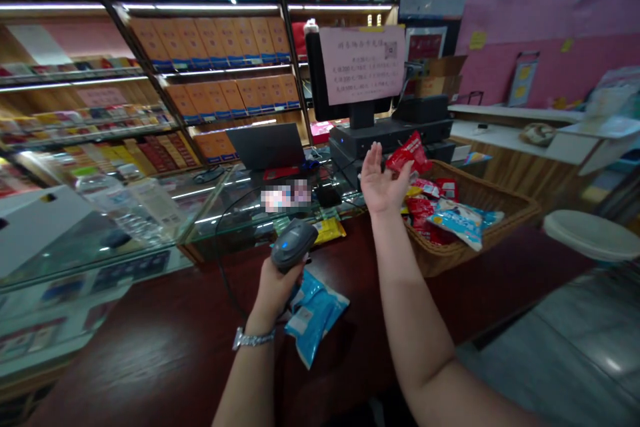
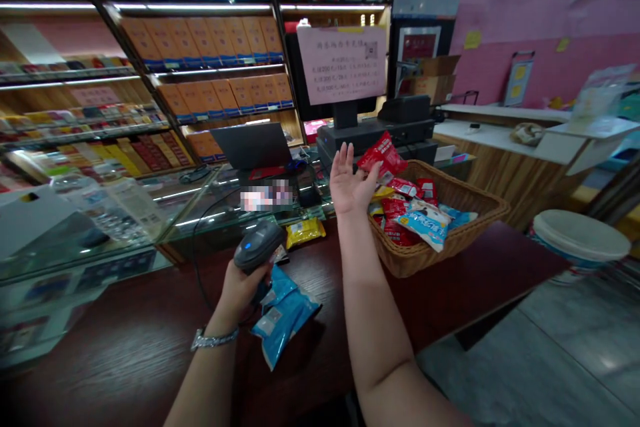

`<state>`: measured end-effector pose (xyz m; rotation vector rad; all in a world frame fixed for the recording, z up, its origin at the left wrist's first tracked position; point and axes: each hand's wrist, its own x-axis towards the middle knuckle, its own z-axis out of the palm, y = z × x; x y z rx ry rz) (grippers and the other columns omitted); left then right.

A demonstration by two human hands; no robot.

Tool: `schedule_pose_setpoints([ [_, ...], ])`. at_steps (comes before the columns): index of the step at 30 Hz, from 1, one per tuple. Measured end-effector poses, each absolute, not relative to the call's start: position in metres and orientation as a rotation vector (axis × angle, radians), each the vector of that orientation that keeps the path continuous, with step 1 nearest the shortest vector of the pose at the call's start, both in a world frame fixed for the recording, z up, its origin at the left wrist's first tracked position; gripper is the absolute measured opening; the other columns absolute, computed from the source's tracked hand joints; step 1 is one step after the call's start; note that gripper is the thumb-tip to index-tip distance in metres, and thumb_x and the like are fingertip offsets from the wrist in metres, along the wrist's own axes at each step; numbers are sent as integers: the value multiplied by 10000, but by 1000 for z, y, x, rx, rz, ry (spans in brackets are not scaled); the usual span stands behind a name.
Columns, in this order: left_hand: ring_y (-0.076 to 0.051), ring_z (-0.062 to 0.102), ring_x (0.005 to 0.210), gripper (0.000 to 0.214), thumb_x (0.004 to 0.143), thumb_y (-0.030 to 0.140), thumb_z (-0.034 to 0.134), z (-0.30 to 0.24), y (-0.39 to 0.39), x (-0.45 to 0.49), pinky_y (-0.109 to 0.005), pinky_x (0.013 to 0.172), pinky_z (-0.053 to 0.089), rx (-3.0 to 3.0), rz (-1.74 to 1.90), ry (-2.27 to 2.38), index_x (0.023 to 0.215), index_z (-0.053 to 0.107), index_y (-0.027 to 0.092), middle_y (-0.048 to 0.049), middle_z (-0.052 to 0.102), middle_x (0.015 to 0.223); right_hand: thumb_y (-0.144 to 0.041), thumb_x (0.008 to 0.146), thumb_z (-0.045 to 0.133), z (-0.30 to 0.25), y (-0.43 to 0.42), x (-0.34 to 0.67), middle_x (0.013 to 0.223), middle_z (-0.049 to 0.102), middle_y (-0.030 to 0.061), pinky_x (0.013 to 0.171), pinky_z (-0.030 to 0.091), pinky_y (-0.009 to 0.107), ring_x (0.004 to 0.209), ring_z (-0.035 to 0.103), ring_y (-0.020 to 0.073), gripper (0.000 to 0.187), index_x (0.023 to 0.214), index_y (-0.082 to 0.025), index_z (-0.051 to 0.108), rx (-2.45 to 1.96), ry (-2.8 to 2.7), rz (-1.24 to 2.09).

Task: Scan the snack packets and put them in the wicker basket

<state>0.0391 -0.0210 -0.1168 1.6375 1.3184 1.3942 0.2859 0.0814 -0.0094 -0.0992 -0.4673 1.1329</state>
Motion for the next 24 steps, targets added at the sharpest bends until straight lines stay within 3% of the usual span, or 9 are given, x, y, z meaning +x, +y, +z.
schedule_pose_setpoints([
  [6, -124, 540, 424, 153, 713, 228, 715, -121, -19, 33, -233, 459, 447, 1591, 1461, 1306, 606, 629, 159, 1, 599, 484, -759, 867, 432, -16, 81, 270, 1388, 586, 61, 995, 548, 480, 1317, 559, 214, 661, 1337, -296, 478, -240, -627, 1146],
  [9, -120, 535, 411, 149, 713, 232, 717, -121, -18, 30, -229, 454, 444, 1550, 1528, 1282, 609, 643, 154, 1, 592, 471, -675, 864, 524, -28, 93, 256, 1313, 653, 55, 1002, 538, 430, 1235, 618, 214, 570, 1266, -275, 581, -323, -843, 1205],
  [12, -119, 531, 414, 176, 730, 265, 713, -121, -17, 27, -232, 464, 451, 1520, 1578, 1302, 611, 646, 154, 3, 578, 461, -514, 773, 714, -56, 109, 239, 1091, 745, 52, 970, 531, 383, 1049, 693, 202, 426, 1090, -229, 707, -594, -1211, 1248],
  [17, -125, 529, 423, 210, 747, 320, 699, -123, -16, 26, -243, 467, 460, 1484, 1616, 1332, 627, 641, 157, -1, 583, 481, -246, 634, 820, -121, 125, 216, 882, 770, 37, 870, 547, 369, 847, 708, 214, 221, 848, -206, 781, -1039, -1885, 1044],
  [20, -122, 522, 416, 213, 739, 318, 714, -123, -17, 28, -244, 466, 455, 1486, 1605, 1341, 618, 631, 163, 2, 583, 487, -176, 620, 805, -155, 132, 214, 982, 769, 65, 970, 507, 405, 970, 695, 254, 217, 833, -211, 782, -1158, -1913, 906],
  [24, -121, 522, 427, 225, 751, 324, 714, -123, -18, 28, -241, 473, 455, 1485, 1603, 1340, 617, 629, 166, 2, 580, 491, -243, 653, 807, -183, 145, 221, 1211, 707, 138, 1100, 402, 449, 1204, 607, 300, 357, 1004, -200, 762, -1315, -1798, 759],
])
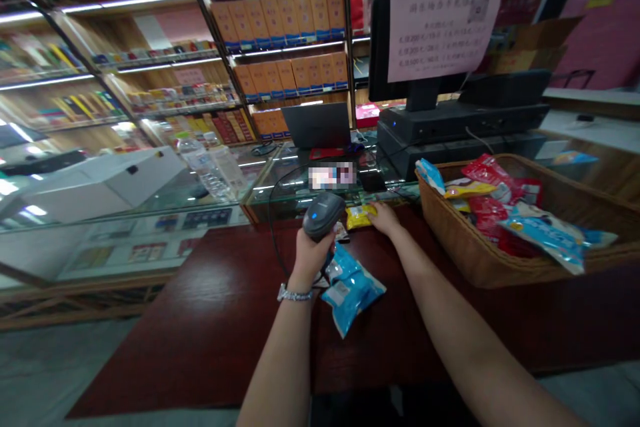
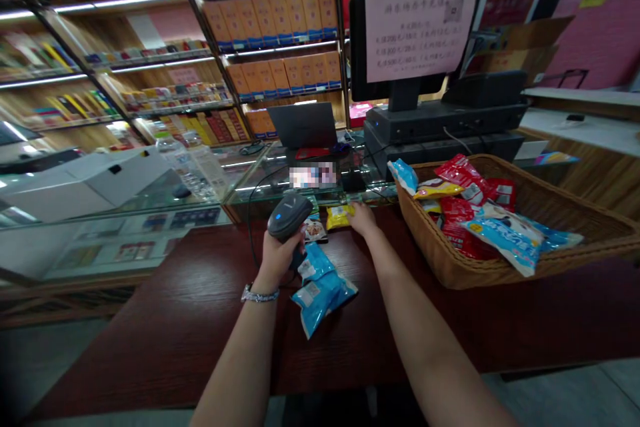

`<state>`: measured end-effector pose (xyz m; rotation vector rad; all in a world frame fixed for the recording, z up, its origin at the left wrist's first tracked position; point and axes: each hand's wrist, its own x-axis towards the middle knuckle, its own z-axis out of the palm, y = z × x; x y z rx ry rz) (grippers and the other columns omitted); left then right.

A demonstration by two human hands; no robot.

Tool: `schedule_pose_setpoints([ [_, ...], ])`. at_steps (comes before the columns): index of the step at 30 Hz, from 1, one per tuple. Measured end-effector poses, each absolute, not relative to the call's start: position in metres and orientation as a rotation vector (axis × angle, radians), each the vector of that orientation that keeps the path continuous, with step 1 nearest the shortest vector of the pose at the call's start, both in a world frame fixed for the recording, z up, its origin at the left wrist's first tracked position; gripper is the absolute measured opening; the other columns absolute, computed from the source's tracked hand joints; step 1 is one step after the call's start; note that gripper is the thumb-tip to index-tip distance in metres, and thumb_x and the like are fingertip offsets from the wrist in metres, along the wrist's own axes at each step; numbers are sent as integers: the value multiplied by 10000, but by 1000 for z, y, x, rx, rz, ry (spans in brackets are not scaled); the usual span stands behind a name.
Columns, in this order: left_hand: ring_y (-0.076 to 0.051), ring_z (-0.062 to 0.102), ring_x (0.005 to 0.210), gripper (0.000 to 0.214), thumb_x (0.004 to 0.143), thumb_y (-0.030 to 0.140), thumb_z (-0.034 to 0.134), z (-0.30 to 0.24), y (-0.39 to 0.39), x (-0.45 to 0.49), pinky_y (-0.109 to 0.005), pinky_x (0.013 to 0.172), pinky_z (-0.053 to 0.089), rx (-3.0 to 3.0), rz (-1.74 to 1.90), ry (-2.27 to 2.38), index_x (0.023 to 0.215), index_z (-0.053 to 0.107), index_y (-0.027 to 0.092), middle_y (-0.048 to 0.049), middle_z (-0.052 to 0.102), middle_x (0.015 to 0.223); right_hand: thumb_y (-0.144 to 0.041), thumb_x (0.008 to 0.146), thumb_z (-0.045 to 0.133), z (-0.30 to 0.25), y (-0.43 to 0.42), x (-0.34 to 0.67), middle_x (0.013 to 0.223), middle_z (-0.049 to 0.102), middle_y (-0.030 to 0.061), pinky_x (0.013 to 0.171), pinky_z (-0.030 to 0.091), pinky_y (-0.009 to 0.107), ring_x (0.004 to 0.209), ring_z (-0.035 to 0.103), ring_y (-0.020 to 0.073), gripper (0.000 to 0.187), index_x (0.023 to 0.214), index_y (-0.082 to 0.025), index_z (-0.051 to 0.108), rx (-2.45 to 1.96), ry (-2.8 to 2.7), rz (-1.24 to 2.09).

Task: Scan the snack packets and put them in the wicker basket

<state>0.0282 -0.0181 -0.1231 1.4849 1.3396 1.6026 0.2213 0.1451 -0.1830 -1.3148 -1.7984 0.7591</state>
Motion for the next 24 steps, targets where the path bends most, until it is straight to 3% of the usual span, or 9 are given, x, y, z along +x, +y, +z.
schedule_pose_setpoints([
  [3, -119, 518, 425, 235, 771, 330, 704, -124, -18, 27, -240, 467, 448, 1476, 1610, 1332, 623, 628, 165, 5, 574, 487, -301, 508, 896, -192, 156, 229, 1240, 686, 175, 1052, 440, 470, 1179, 623, 334, 572, 1045, -177, 748, -1430, -1775, 769],
  [5, -118, 518, 425, 233, 775, 328, 701, -125, -17, 26, -241, 466, 448, 1473, 1614, 1324, 625, 626, 166, 6, 572, 486, -308, 370, 935, -194, 161, 232, 1158, 720, 163, 975, 495, 443, 1074, 672, 324, 640, 968, -171, 756, -1481, -1785, 828],
  [9, -120, 521, 425, 210, 775, 323, 705, -125, -18, 25, -243, 463, 453, 1479, 1609, 1318, 656, 646, 160, 6, 580, 495, -272, 227, 941, -188, 162, 235, 779, 756, 47, 706, 555, 344, 682, 696, 223, 535, 712, -198, 729, -1534, -1838, 1056],
  [14, -121, 521, 420, 175, 767, 294, 709, -124, -19, 25, -245, 460, 453, 1491, 1601, 1313, 676, 662, 152, 8, 584, 491, -306, 303, 950, -171, 155, 241, 616, 717, 59, 549, 517, 313, 547, 645, 205, 383, 549, -185, 684, -1518, -1934, 1372],
  [18, -119, 516, 398, 141, 744, 252, 707, -124, -18, 26, -245, 450, 445, 1491, 1607, 1313, 667, 661, 143, 11, 581, 477, -283, 410, 931, -164, 148, 243, 623, 710, 23, 530, 494, 263, 544, 625, 159, 335, 598, -180, 674, -1467, -1932, 1496],
  [24, -113, 514, 399, 157, 743, 254, 719, -124, -17, 28, -237, 450, 442, 1499, 1604, 1310, 655, 658, 139, 10, 578, 477, -93, 476, 856, -154, 138, 240, 648, 699, 3, 545, 514, 245, 582, 656, 166, 319, 690, -159, 628, -1376, -1874, 1649],
])
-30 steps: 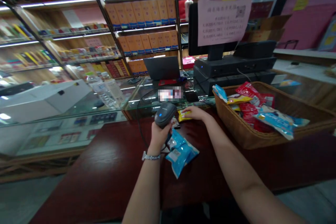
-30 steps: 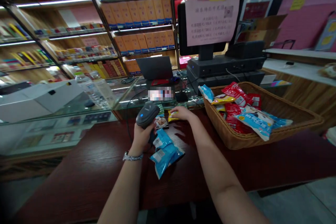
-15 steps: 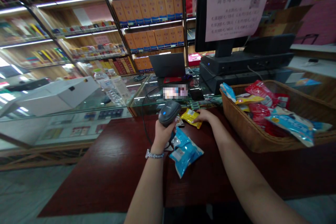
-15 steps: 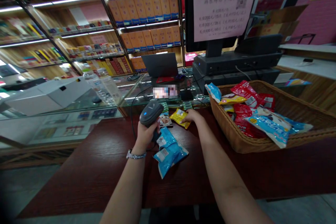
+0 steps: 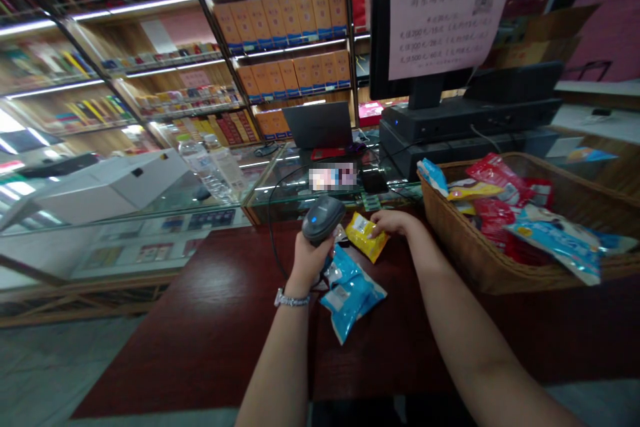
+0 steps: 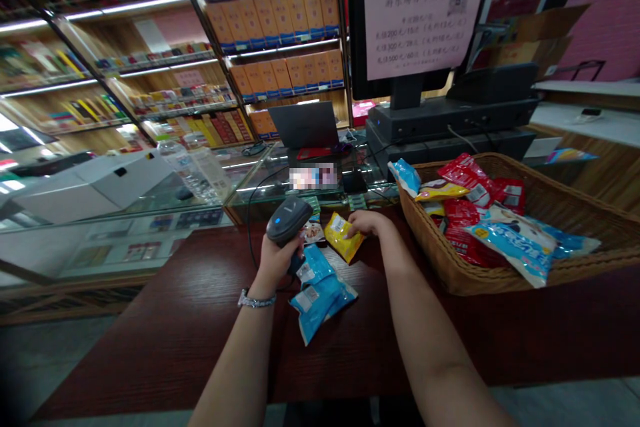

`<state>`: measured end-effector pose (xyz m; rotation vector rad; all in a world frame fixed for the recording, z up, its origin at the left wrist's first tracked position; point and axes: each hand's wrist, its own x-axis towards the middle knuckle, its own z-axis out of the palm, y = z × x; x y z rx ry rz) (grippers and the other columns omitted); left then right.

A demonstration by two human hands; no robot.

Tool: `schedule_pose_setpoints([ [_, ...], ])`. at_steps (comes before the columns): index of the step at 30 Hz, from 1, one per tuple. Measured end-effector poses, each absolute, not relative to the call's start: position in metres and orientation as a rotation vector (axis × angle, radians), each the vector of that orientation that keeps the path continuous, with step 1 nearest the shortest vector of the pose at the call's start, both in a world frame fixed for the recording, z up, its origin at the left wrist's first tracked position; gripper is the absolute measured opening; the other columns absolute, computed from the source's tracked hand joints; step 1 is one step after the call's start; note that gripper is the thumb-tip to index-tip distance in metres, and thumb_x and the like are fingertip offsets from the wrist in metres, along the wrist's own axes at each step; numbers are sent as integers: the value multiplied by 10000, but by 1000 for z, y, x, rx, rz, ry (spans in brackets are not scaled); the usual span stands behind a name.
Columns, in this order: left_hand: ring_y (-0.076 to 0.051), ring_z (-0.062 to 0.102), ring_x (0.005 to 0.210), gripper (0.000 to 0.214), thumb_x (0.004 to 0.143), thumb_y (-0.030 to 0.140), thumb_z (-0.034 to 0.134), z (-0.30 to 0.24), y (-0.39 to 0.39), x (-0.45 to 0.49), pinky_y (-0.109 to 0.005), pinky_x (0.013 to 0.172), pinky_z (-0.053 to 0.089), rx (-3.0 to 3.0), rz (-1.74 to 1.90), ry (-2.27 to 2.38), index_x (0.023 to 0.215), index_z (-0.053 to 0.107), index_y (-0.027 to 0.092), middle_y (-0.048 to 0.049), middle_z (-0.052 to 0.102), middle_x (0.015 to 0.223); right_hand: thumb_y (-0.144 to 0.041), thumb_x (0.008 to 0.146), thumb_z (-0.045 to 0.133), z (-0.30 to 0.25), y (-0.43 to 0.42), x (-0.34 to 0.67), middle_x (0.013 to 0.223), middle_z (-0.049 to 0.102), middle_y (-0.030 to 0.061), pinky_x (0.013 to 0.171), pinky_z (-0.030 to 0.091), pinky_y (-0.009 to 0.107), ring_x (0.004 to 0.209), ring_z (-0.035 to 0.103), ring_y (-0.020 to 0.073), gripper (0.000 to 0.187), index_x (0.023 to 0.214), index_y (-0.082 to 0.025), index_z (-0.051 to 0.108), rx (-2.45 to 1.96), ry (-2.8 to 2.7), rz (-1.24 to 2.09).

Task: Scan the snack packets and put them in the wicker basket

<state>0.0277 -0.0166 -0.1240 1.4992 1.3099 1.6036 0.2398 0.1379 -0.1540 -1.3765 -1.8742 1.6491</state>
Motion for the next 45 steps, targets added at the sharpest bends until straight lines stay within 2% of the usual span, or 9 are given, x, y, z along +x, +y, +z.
schedule_pose_setpoints([
  [5, -110, 513, 406, 167, 774, 272, 707, -122, -19, 27, -233, 457, 446, 1510, 1596, 1318, 684, 660, 139, 13, 575, 481, -85, 580, 800, -132, 138, 248, 809, 715, -29, 695, 562, 252, 739, 690, 147, 380, 853, -192, 558, -1157, -1709, 1590],
  [11, -110, 505, 388, 183, 762, 269, 701, -119, -22, 33, -227, 427, 417, 1542, 1451, 1315, 649, 638, 140, 7, 571, 473, -82, 525, 836, -106, 132, 253, 1001, 752, 43, 868, 579, 390, 924, 717, 217, 662, 1129, -199, 592, -825, -1508, 1534],
  [15, -120, 518, 374, 237, 736, 252, 712, -119, -23, 39, -225, 412, 411, 1571, 1356, 1336, 561, 589, 151, -10, 576, 446, -108, 546, 830, -100, 130, 248, 1089, 746, 69, 951, 552, 415, 1026, 695, 230, 580, 1102, -170, 674, -807, -1589, 1409],
  [21, -110, 509, 385, 206, 765, 290, 699, -119, -23, 38, -222, 423, 416, 1565, 1380, 1352, 643, 608, 150, 9, 565, 464, -112, 582, 802, -97, 130, 242, 1126, 749, 84, 986, 530, 424, 1058, 692, 253, 528, 1100, -157, 705, -835, -1731, 1250],
  [28, -110, 500, 386, 231, 765, 269, 694, -119, -24, 37, -227, 438, 417, 1591, 1349, 1360, 591, 590, 157, 6, 560, 441, -100, 596, 784, -96, 132, 244, 1135, 751, 70, 1004, 517, 438, 1055, 698, 256, 546, 1132, -170, 708, -875, -1801, 1132],
  [34, -108, 491, 392, 189, 741, 227, 682, -120, -23, 36, -226, 443, 404, 1580, 1396, 1394, 588, 592, 161, 12, 560, 446, -88, 575, 786, -88, 127, 245, 1055, 763, 61, 1002, 526, 463, 1028, 706, 242, 518, 1081, -176, 717, -837, -1639, 1209],
  [40, -112, 511, 419, 218, 744, 218, 682, -122, -20, 31, -236, 497, 442, 1570, 1448, 1395, 555, 588, 161, 5, 565, 449, -216, 533, 869, -51, 106, 247, 1010, 762, 38, 973, 557, 442, 987, 712, 231, 531, 1025, -191, 672, -615, -1187, 1246],
  [42, -112, 509, 410, 236, 735, 216, 692, -122, -20, 30, -234, 484, 436, 1568, 1450, 1384, 534, 580, 163, 3, 565, 445, -274, 594, 848, -37, 102, 254, 1077, 745, 30, 973, 562, 418, 1041, 700, 225, 532, 1080, -219, 639, -503, -1028, 1169],
  [45, -124, 524, 413, 179, 726, 233, 705, -124, -18, 27, -237, 463, 434, 1548, 1447, 1379, 586, 620, 162, 3, 588, 472, -388, 796, 690, -20, 97, 274, 1265, 664, 28, 1015, 541, 387, 1225, 624, 204, 475, 1240, -275, 563, -420, -824, 919],
])
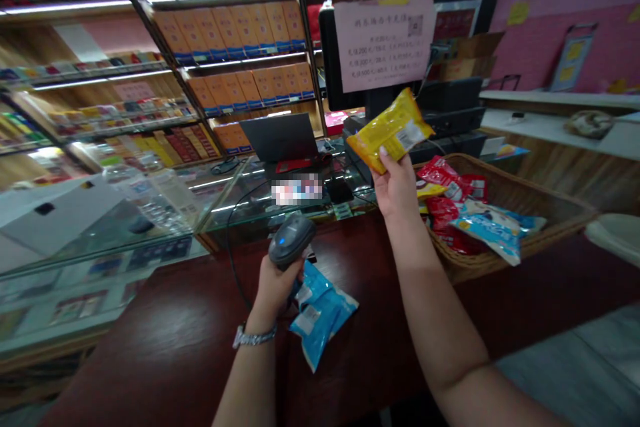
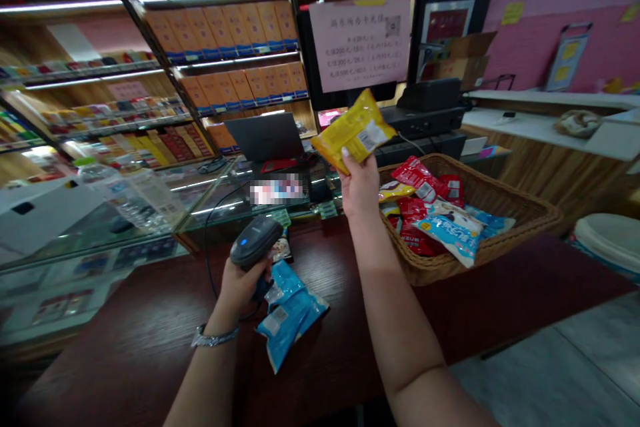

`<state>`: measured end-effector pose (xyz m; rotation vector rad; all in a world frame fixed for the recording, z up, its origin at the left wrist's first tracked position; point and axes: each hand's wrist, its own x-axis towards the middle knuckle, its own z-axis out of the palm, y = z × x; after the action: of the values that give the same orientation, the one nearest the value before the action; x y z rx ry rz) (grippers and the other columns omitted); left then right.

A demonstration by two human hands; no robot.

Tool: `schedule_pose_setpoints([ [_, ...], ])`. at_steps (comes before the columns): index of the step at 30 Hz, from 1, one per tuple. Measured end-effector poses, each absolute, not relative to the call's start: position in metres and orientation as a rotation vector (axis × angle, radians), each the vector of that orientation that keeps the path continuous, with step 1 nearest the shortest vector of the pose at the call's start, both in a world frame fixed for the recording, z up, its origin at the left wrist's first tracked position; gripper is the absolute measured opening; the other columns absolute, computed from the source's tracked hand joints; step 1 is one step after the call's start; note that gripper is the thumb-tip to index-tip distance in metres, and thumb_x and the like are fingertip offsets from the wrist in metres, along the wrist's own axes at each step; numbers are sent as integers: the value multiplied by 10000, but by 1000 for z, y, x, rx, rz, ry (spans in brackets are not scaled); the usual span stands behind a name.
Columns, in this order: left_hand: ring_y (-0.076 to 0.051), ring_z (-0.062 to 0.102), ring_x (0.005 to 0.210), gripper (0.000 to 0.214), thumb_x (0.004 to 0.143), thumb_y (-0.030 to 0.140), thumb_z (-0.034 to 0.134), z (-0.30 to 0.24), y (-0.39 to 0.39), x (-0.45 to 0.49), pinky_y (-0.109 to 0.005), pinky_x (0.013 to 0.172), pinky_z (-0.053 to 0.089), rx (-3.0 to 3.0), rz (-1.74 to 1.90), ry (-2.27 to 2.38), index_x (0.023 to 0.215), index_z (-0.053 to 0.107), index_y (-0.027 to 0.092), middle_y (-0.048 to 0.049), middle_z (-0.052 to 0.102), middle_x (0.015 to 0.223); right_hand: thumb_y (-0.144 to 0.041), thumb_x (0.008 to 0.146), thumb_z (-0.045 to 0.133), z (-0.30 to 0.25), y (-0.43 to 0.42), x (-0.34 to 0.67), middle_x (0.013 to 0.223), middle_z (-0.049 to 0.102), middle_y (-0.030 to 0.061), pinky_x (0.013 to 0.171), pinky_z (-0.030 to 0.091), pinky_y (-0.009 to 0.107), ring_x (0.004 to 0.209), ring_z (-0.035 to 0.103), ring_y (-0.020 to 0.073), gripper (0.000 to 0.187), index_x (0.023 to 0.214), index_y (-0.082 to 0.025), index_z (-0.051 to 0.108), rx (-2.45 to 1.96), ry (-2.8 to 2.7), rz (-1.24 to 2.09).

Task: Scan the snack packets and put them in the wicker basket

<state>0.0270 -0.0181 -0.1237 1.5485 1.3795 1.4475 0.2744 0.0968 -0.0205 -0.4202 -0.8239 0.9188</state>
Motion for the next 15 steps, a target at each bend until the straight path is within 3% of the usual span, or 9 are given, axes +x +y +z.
schedule_pose_setpoints([
  [3, -137, 536, 421, 164, 721, 243, 721, -128, -15, 22, -248, 465, 447, 1558, 1428, 1382, 602, 639, 165, -3, 600, 478, -515, 955, 409, -12, 91, 296, 1399, 560, 56, 1077, 493, 410, 1363, 518, 194, 497, 1393, -287, 467, -484, -736, 765],
  [7, -149, 555, 438, 141, 718, 235, 739, -134, -11, 18, -266, 486, 472, 1570, 1423, 1337, 627, 656, 167, -14, 631, 515, -651, 962, 253, -10, 83, 300, 1450, 504, 121, 1086, 476, 423, 1396, 483, 215, 693, 1495, -223, 369, -527, -792, 840],
  [11, -138, 545, 430, 139, 724, 232, 737, -128, -13, 21, -257, 478, 470, 1557, 1449, 1357, 635, 656, 163, -6, 613, 501, -645, 954, 268, -9, 81, 282, 1483, 488, 122, 1060, 486, 382, 1376, 503, 202, 704, 1498, -206, 351, -508, -823, 940],
  [15, -127, 538, 411, 131, 689, 214, 738, -118, -19, 27, -235, 452, 450, 1495, 1538, 1366, 615, 649, 153, -3, 601, 478, -498, 901, 507, -18, 89, 268, 1363, 608, 62, 1040, 482, 373, 1286, 573, 189, 538, 1378, -253, 478, -539, -829, 1037],
])
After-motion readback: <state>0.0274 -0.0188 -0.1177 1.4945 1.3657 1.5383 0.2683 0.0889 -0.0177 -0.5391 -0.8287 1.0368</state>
